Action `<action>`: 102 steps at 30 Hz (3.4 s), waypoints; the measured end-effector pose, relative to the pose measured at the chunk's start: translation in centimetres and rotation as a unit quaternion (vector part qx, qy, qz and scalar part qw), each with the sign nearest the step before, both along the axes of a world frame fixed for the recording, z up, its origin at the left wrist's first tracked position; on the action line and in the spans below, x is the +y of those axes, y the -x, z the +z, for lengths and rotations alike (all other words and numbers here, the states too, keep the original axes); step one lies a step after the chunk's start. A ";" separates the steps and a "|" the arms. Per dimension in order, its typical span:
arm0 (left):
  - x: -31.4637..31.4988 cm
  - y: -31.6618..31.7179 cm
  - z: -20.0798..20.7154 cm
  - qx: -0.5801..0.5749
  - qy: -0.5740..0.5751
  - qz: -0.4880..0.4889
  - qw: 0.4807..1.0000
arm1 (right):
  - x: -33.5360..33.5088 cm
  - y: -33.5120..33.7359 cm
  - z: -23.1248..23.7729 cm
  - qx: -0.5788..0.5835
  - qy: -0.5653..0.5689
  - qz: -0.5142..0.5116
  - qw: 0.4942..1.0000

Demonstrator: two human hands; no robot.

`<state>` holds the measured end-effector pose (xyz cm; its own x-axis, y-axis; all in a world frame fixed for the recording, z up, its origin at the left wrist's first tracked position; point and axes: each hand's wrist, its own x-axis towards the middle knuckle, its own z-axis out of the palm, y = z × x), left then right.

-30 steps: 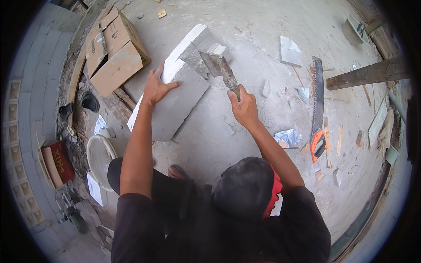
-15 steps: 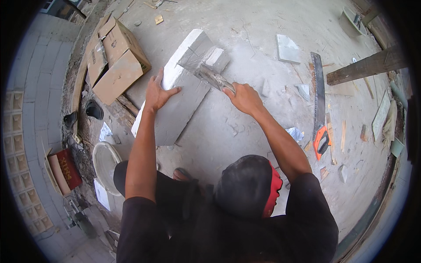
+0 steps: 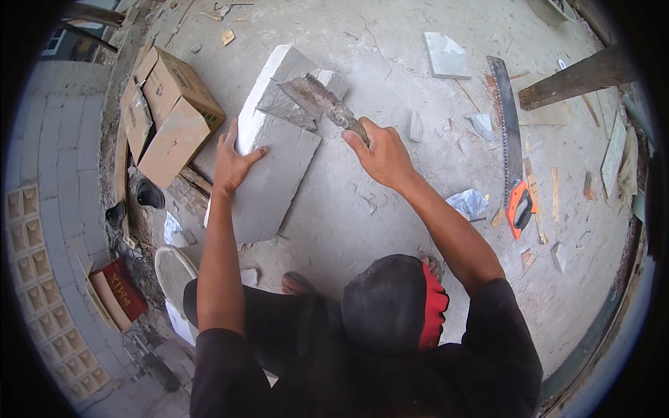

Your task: The person uses a metal scraper to shave and chop pieces from a white concrete block on the floor and then carries the block towards an unfinished wall.

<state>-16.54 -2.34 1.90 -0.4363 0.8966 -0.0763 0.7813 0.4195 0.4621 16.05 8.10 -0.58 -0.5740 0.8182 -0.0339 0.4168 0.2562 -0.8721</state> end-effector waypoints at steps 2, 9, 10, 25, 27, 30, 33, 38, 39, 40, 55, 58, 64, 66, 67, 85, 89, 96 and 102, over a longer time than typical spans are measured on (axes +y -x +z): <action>0.5 -0.6 0.1 -0.005 0.005 -0.008 1.000 | 0.1 0.5 -2.0 0.038 -0.027 -0.004 0.999; -0.5 -0.8 0.3 0.032 0.023 0.005 0.999 | 2.0 0.7 -0.7 -0.127 0.009 0.055 0.990; 0.0 -1.6 0.4 0.029 0.027 0.009 0.999 | 1.1 0.1 -0.6 -0.133 0.008 0.059 0.989; -0.7 -2.3 -0.2 0.087 -0.001 0.012 0.996 | -2.9 1.1 -2.5 0.050 0.038 -0.132 0.989; 0.3 -3.2 0.4 0.050 0.031 0.014 0.998 | -2.1 1.8 -5.3 -0.080 -0.034 -0.107 0.990; -0.8 -2.4 0.1 0.088 0.025 0.019 0.996 | -1.5 0.1 -7.0 -0.124 0.045 -0.004 0.991; -1.2 -3.0 0.4 0.103 0.014 0.025 0.994 | -3.5 -0.8 -6.5 -0.032 0.100 -0.104 0.989; -1.8 -6.7 0.0 0.115 0.028 0.031 0.993 | -3.6 1.6 -2.1 0.133 0.226 -0.198 0.944; -2.2 -7.8 -0.3 0.128 0.020 0.033 0.991 | -3.7 2.0 -0.8 0.184 0.281 -0.211 0.918; -2.3 -8.5 -0.2 0.143 0.010 0.033 0.989 | -3.7 2.3 0.1 0.183 0.277 -0.213 0.919; -1.9 -8.5 0.5 0.122 0.043 0.036 0.991 | -2.8 7.8 0.8 0.190 0.355 -0.256 0.879; -2.0 -8.3 0.5 0.119 0.034 0.043 0.991 | -4.5 8.1 3.1 0.220 0.366 -0.254 0.868; -1.7 -8.7 0.5 0.101 0.021 0.042 0.994 | -2.9 10.0 1.9 0.214 0.326 -0.304 0.869; -2.1 -8.5 0.4 0.097 0.026 0.048 0.994 | -1.5 9.5 2.4 0.221 0.421 -0.267 0.839; -2.3 -8.3 0.5 0.098 0.033 0.049 0.993 | -1.9 9.7 3.3 0.243 0.420 -0.280 0.828; -2.0 -8.7 0.7 0.075 0.008 0.042 0.996 | -0.5 11.1 1.5 0.164 0.399 -0.284 0.856; -2.4 -8.2 0.5 0.094 0.012 0.049 0.994 | -0.3 9.9 3.6 0.220 0.384 -0.301 0.845; -1.9 -8.7 0.6 0.076 -0.003 0.041 0.996 | -0.6 11.4 2.2 0.147 0.388 -0.294 0.861; -2.8 -7.7 0.1 0.094 0.001 0.054 0.994 | -4.1 10.5 4.8 0.225 0.366 -0.297 0.853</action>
<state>-8.82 -5.12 2.04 -0.5373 0.8433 0.0148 0.8039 0.5068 0.3114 5.57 4.01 4.26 -0.1555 0.8235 -0.5455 -0.1343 -0.5647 -0.8143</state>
